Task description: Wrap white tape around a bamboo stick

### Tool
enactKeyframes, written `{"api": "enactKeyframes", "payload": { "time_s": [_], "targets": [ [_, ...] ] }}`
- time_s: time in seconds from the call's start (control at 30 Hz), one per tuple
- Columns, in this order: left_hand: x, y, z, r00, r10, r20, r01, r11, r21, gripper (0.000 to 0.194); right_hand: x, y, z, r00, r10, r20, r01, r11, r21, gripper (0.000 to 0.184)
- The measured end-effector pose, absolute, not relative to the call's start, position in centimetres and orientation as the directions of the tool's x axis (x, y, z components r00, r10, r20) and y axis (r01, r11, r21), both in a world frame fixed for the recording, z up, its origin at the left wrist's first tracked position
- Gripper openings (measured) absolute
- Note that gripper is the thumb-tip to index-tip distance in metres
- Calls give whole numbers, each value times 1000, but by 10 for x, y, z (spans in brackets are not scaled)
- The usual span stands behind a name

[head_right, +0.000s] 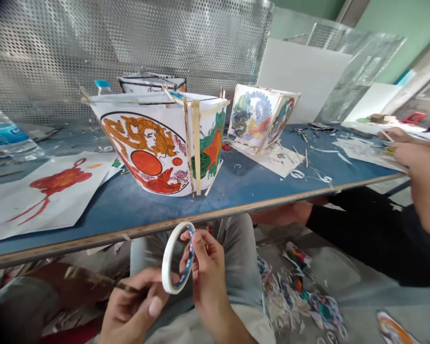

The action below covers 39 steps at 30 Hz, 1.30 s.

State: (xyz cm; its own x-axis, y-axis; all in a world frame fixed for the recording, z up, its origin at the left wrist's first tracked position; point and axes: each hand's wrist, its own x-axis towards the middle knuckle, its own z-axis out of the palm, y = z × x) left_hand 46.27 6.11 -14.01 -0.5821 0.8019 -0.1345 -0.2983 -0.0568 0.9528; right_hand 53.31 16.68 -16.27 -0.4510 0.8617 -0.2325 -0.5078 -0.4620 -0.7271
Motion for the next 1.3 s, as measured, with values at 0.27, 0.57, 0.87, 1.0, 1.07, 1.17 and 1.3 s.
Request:
{"api": "enactKeyframes", "payload": {
  "time_s": [0.27, 0.57, 0.87, 1.0, 1.07, 1.17, 1.3],
  "targets": [
    [457, 61, -129, -631, 770, -99, -276, -104, 955, 42, 535, 150, -174, -536, 821, -195, -473, -484, -737, 42],
    [466, 61, -99, -729, 643, -235, -482, -239, 843, 54, 557, 140, -174, -868, 497, -26, -376, -688, -621, 40],
    [456, 50, -114, -591, 801, -99, -514, -279, 811, 46, 557, 136, -169, -853, 520, -50, -412, -728, -548, 39],
    [456, 49, -118, -565, 812, -148, -569, -253, 783, 36, 558, 131, -157, -858, 494, -139, -391, -805, -446, 35],
    [457, 49, -115, -577, 797, -176, -601, -269, 753, 33, 558, 128, -153, -861, 489, -139, -394, -814, -427, 35],
    [457, 49, -108, -558, 796, -233, -687, -287, 668, 36, 557, 126, -148, -859, 509, -62, -424, -773, -472, 37],
    [451, 46, -104, -496, 817, -292, -796, -294, 530, 32, 556, 129, -142, -827, 561, 31, -438, -609, -661, 41]
  ]
}}
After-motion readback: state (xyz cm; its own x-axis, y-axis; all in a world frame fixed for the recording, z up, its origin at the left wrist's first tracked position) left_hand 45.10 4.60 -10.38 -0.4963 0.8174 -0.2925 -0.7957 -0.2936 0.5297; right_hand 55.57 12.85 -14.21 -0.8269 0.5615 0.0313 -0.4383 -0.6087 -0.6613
